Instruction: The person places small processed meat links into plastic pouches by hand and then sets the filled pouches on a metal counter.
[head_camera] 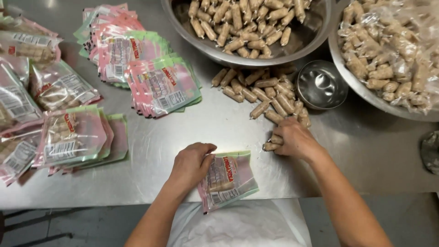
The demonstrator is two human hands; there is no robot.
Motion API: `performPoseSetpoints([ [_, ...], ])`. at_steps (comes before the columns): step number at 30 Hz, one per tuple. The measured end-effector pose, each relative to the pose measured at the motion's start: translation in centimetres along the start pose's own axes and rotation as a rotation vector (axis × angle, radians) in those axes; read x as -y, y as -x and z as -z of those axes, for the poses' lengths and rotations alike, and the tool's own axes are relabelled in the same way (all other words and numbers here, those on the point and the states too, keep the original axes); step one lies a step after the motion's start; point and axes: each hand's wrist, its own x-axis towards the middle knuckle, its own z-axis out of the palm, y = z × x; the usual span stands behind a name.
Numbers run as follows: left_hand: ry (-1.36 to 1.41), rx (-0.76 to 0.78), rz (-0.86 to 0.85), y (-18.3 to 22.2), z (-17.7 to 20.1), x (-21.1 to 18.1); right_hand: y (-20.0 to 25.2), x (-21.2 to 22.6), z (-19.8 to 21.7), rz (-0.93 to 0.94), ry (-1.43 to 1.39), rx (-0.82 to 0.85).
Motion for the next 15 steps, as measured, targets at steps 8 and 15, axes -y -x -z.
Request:
performPoseSetpoints([
  [8, -0.07, 0.066, -0.002, -0.9, 0.0, 0.8, 1.7, 2.0, 0.9, 0.203, 0.117, 0.065],
  [15, 0.026, 0.087, 0.026, -1.0, 0.3, 1.4, 4.2, 2.7, -5.6, -0.014, -1.135, -0.023],
])
